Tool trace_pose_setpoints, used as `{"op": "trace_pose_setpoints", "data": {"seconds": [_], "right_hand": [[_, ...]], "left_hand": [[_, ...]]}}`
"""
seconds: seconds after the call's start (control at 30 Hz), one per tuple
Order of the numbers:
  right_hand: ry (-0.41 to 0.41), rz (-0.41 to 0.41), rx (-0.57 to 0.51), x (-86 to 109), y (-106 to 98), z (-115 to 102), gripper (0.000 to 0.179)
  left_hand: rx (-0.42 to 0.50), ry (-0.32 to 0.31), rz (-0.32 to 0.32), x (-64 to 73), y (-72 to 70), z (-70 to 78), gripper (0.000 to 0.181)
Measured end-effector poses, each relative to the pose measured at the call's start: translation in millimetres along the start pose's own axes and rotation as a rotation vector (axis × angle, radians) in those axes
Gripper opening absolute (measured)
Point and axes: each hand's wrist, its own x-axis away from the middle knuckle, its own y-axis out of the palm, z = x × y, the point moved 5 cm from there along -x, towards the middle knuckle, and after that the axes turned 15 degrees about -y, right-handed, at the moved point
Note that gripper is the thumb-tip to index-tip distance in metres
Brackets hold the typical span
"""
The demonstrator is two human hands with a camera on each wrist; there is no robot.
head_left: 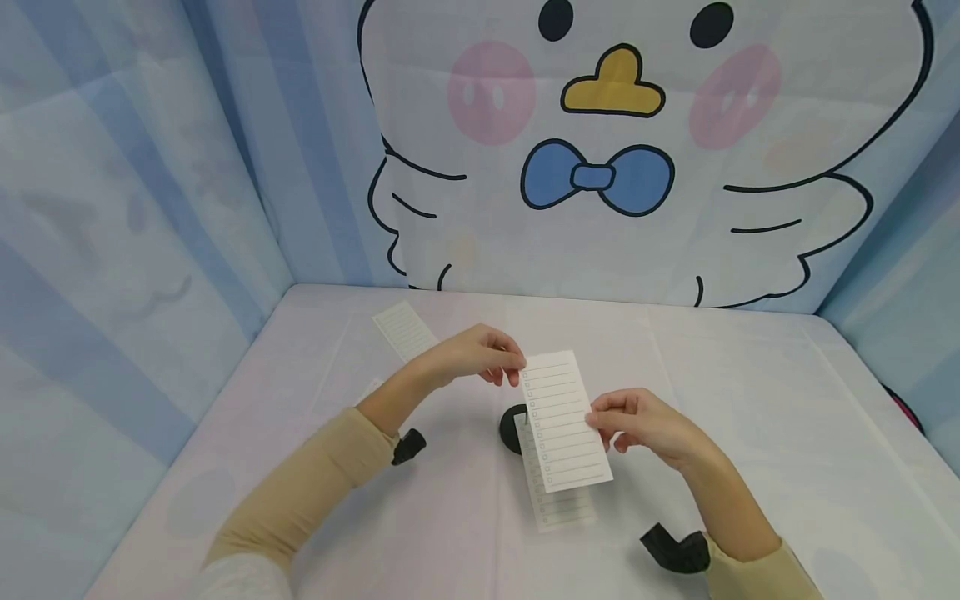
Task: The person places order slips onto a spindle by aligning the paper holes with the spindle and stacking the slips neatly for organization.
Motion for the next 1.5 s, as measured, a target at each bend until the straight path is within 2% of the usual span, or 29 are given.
{"op": "trace_pose_setpoints", "data": {"seconds": [0.23,0.8,1.2,1.5], "right_hand": [[0.01,-0.018,-0.017,1.2,-0.4,2.1,0.02],[0.024,0.01,-0.048,-1.2,-3.3,3.7,0.011],[0.024,0.0,-0.055,-2.9,-2.9,8.3,0.012],[0.022,-0.017,-0.086,-4.6,-0.5,13.2,0.01]], "left_hand": [[0.022,-0.02,-0.021,-1.7,3.9,-1.5,0.016],[0.072,0.005,-0.015,-4.9,1.6,-0.9,0.017],[0.102,-0.012,-0.013,-7.8,2.7,-3.0,0.017],[0.119,-0.016,-0.036,-12.7,6.5,-7.5,0.018]]}}
